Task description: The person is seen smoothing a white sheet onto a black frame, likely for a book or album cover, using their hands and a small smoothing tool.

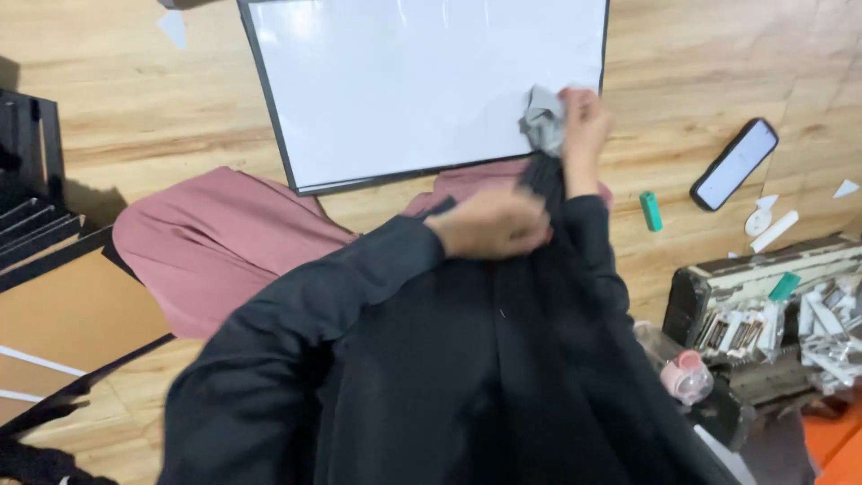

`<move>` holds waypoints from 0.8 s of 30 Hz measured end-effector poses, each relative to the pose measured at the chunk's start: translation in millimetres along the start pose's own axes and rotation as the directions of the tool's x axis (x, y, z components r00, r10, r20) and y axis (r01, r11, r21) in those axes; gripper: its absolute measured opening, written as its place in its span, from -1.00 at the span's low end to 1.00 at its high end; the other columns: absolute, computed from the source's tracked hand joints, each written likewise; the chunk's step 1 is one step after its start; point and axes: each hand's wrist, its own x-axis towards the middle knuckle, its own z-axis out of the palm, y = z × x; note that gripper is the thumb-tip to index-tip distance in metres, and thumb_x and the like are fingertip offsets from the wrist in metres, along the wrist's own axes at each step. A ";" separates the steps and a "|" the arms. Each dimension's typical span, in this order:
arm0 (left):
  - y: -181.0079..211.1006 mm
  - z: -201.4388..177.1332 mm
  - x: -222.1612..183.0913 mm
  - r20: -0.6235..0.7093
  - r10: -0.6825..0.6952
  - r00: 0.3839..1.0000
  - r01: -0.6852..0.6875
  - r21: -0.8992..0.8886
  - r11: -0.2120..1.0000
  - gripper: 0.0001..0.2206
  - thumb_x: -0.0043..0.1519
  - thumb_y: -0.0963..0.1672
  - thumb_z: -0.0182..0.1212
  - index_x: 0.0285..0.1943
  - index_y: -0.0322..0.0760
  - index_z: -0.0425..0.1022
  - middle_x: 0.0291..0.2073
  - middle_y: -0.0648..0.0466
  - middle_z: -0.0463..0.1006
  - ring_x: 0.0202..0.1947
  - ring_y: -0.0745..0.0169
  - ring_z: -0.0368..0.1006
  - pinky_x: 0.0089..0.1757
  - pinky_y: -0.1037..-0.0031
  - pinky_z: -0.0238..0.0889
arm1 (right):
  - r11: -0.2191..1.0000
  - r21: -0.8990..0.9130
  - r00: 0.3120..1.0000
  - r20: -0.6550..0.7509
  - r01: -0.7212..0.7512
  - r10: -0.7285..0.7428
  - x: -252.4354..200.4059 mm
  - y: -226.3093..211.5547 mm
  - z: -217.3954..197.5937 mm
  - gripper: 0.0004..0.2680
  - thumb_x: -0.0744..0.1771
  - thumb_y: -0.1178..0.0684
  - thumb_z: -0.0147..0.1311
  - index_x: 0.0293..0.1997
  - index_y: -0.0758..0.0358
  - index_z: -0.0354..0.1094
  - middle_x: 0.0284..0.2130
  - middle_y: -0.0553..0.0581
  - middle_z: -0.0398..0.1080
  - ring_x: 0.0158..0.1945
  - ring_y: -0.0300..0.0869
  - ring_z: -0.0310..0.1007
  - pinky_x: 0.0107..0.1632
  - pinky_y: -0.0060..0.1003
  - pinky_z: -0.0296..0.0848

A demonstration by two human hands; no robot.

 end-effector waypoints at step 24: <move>63.9 47.0 -204.3 0.230 -0.754 0.616 0.501 0.624 0.599 -0.85 0.03 -0.25 -0.03 -0.43 -0.25 0.48 -0.44 0.00 0.45 -0.48 0.04 0.42 -0.53 0.25 0.31 | 0.959 -0.219 0.977 0.153 0.179 -0.148 -4.6 -38.2 -7.3 -0.76 0.08 0.17 0.19 -0.31 -0.02 0.29 -0.64 -0.04 0.25 -0.57 -0.27 0.21 -0.44 -0.36 0.20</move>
